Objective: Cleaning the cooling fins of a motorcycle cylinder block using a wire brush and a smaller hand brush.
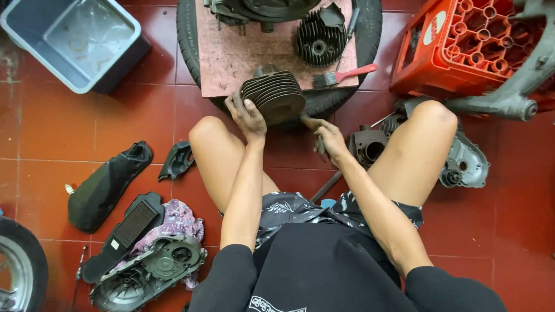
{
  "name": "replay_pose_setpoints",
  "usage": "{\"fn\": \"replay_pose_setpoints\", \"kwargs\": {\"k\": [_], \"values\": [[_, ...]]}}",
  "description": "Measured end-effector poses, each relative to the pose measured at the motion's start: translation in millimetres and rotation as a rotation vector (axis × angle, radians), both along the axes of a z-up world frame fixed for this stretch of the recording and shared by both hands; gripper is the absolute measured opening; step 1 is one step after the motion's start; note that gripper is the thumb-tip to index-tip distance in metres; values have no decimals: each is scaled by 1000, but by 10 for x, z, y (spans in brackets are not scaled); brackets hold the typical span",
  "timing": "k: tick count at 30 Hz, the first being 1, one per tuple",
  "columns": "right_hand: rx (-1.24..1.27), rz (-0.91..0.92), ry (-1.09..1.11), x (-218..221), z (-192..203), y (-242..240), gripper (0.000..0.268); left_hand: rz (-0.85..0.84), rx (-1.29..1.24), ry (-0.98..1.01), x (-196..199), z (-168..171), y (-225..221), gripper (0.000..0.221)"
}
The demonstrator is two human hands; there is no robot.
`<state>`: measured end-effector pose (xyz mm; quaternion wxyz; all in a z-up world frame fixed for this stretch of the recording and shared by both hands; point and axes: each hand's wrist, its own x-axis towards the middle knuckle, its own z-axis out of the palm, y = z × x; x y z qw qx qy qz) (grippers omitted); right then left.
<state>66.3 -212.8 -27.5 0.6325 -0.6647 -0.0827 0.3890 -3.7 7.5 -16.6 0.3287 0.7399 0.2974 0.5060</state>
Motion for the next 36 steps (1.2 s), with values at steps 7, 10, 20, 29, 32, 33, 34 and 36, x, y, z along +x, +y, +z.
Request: {"fn": "replay_pose_setpoints", "kwargs": {"k": [7, 10, 20, 29, 32, 33, 34, 36], "values": [[251, -405, 481, -118, -87, 170, 49, -60, -214, 135, -84, 118, 134, 57], [349, -365, 427, -191, -39, 215, 54, -143, -359, 235, -180, 263, 239, 65], [267, -506, 218, -80, -238, 644, 47, -188, -576, 157, -119, -25, 306, 59], [85, -457, -202, 260, 379, 662, 48, -236, -1032, -206, 39, -14, -68, 82], [-5, -455, -291, 435, 289, 634, 47, -251, -802, 121, 30, 194, -63, 78], [-11, -448, -292, 466, 291, 624, 47, -245, -809, 118, 44, 159, -26, 78], [-40, -462, -333, 497, 290, 615, 48, -238, -716, 192, 59, 121, 12, 74], [-77, -458, -349, 469, 320, 601, 50, -207, -633, 286, -56, 188, -25, 71]]}}
